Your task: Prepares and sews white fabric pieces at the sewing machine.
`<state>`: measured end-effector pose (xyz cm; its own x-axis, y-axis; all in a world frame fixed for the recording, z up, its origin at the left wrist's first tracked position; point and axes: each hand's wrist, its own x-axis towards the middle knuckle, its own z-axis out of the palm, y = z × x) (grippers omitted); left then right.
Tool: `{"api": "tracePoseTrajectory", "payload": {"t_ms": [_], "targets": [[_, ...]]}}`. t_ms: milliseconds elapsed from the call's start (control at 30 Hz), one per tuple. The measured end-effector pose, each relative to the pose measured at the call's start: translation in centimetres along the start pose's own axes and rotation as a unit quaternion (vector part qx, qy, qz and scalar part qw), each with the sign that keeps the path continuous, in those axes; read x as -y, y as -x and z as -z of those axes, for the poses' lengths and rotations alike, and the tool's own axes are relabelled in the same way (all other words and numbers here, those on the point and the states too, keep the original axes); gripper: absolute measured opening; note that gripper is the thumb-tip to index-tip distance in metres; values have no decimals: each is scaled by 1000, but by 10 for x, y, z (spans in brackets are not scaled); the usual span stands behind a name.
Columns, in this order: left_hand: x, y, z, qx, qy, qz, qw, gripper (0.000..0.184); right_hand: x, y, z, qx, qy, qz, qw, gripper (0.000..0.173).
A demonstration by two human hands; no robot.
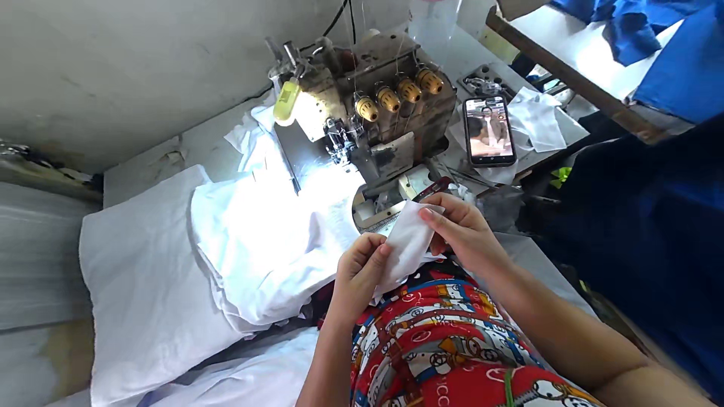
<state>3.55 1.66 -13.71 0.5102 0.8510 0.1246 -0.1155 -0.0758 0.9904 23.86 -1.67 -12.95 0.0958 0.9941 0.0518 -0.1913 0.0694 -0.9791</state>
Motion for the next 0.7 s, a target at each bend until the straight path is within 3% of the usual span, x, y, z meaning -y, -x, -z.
{"api": "tracePoseTrajectory", "payload": {"t_ms": [200, 333, 467, 567, 700], "targets": [[0, -1, -3, -13, 10, 20, 1000, 14, -7, -2, 1, 6, 0, 6, 1000, 4], [7, 5, -3, 24, -13, -27, 999, 11, 3, 2, 3, 44, -61, -22, 997, 7], [5, 17, -11, 123, -74, -55, 988, 26, 48, 14, 25, 8, 47, 127, 991, 13], [2, 28, -20, 175, -141, -69, 972, 21, 87, 25, 56, -106, 89, 214, 967, 17], [4, 38, -12, 176, -173, -62, 967, 13, 104, 49, 112, -156, 51, 309, 937, 14]]}}
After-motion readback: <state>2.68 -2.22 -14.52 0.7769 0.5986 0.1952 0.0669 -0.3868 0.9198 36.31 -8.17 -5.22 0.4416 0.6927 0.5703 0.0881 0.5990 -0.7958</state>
